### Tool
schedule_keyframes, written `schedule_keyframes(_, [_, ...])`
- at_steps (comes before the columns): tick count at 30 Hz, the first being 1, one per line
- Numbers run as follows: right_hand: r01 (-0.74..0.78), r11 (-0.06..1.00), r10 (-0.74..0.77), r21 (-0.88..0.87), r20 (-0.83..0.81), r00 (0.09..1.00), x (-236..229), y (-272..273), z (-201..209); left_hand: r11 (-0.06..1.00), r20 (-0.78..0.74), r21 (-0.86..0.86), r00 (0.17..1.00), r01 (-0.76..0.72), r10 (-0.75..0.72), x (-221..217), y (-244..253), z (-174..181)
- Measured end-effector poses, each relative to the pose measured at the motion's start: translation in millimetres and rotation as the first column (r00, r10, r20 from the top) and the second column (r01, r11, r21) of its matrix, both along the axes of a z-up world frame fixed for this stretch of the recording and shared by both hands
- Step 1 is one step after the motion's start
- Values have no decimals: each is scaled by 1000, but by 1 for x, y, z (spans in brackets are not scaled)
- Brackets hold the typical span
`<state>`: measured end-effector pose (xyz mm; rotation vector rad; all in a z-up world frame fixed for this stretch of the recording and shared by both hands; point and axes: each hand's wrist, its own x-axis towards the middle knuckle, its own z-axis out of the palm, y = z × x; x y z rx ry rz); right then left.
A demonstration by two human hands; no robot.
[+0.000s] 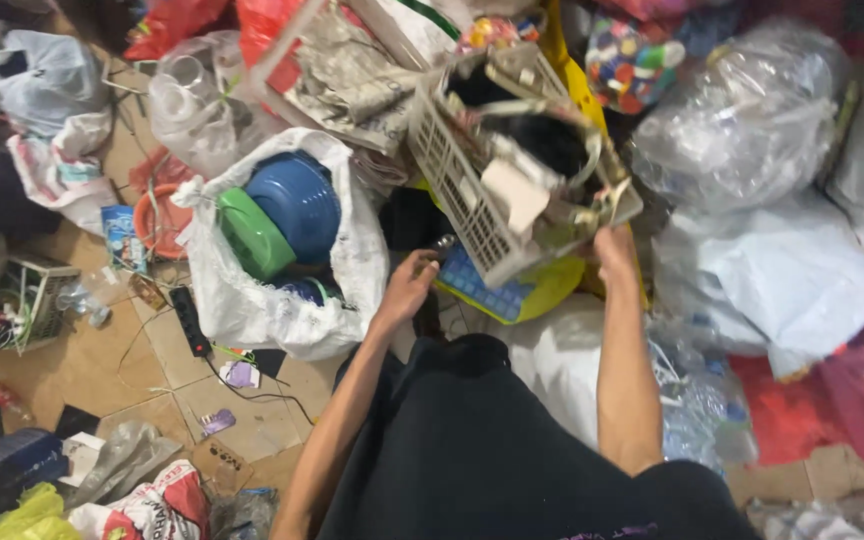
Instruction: The person sorts through a cluttered pile of household items in a storage area. They pick up and examine various objects including a white plastic container, a blue ice cube tray, an orange plastic lid, a decorative bowl, and a patterned tote bag, placing some items into a large white sack.
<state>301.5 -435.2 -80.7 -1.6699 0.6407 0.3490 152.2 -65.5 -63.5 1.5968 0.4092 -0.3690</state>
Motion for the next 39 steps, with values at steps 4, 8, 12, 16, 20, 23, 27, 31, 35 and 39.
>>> schedule_keyframes(4, [59, 998, -61, -23, -91, 994, 28, -52, -18, 998, 8, -64, 1000, 22, -21, 4, 1, 13])
schedule_keyframes(8, [-30, 998, 25, -58, -87, 996, 14, -72, -18, 998, 33, -42, 999, 39, -38, 6, -1, 13])
schedule_keyframes(12, [88, 996, -88, -4, -155, 984, -40, -55, -32, 999, -13, -22, 999, 30, -31, -4, -3, 11])
schedule_keyframes(16, [190, 979, -189, 81, -10, 982, -83, -71, -121, 999, 19, -32, 999, 34, -34, -2, -6, 0])
schedule_keyframes(20, [150, 967, -143, -206, 50, 988, -61, -37, -87, 999, -66, 17, 997, 41, -40, 3, -8, 10])
schedule_keyframes(23, [147, 948, -118, -281, 119, 986, -38, -12, -64, 995, -88, 33, 992, 89, -86, 1, -17, 6])
schedule_keyframes(27, [230, 915, -218, -332, 75, 973, -1, -32, -111, 985, -57, 73, 987, 156, -152, 9, -25, 22])
schedule_keyframes(31, [234, 880, -246, -414, 25, 969, -3, -65, -183, 985, -104, 97, 986, 140, -130, 13, -21, 13])
schedule_keyframes(35, [175, 889, -220, -422, -60, 974, -44, -60, -167, 990, -140, 91, 985, 109, -96, 3, -15, 6])
schedule_keyframes(39, [136, 881, -172, -453, -39, 984, -58, -51, -158, 994, -100, 93, 994, 56, -47, 4, -5, -9])
